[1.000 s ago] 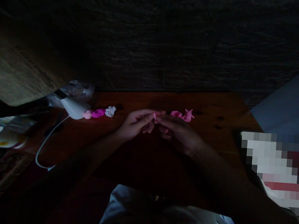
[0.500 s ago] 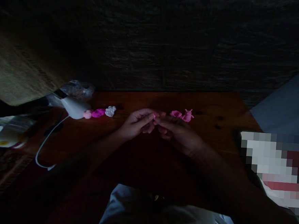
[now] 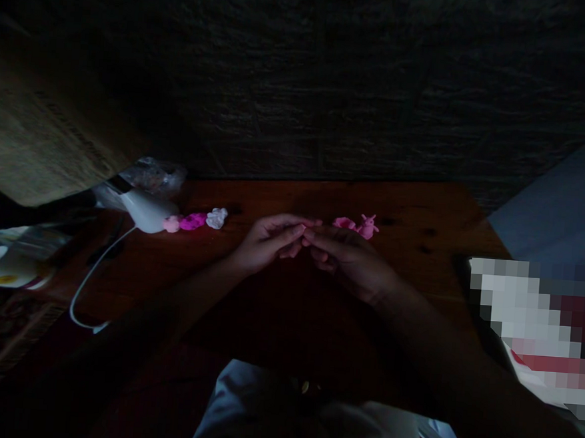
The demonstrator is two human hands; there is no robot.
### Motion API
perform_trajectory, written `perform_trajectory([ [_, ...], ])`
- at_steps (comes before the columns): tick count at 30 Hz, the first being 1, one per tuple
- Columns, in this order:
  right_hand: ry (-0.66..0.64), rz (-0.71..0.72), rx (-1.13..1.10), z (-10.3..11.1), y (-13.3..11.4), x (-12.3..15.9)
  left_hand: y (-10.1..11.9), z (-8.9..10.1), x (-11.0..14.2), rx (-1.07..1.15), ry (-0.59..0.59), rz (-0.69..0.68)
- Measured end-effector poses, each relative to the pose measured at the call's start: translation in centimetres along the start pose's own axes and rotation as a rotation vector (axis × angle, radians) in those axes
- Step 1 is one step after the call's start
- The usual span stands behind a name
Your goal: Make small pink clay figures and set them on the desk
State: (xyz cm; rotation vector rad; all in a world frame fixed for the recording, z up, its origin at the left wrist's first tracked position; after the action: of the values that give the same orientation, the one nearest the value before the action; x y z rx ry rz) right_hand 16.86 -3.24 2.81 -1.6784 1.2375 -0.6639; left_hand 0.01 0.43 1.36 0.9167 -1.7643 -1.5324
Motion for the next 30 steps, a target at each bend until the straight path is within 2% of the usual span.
perform_trajectory([
  [6,0.043,0.050,0.062,0.11,0.05,0.06,0.20,0.09,0.05,-0.040,0.125,-0.041],
  [12,0.064,0.004,0.033,0.13,0.29,-0.04,0.15,-0.11,0.03,0.001,0.051,-0.028],
  [18,0.111,-0.042,-0.074,0.34,0.46,-0.07,-0.12,-0.09,-0.04,0.029,0.037,0.002],
  [26,0.034,-0.002,-0.033,0.23,0.45,0.00,-0.31,0.14,-0.02,0.006,0.058,-0.038],
  [30,0.051,0.003,-0.037,0.00,0.34,-0.04,-0.13,0.03,0.12,0.002,0.047,-0.030],
])
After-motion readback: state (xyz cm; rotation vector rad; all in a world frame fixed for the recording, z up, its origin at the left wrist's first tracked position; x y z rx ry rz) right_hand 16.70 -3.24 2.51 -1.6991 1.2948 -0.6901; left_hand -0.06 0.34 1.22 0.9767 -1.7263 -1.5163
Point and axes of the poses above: each hand's wrist, its own x-axis away from the middle knuckle, its own z-axis out of the back of the hand, y = z × x, the point moved 1 cm from there along -x, towards the middle knuckle, and after that the axes turned 12 degrees about z, right-handed, at the moved point
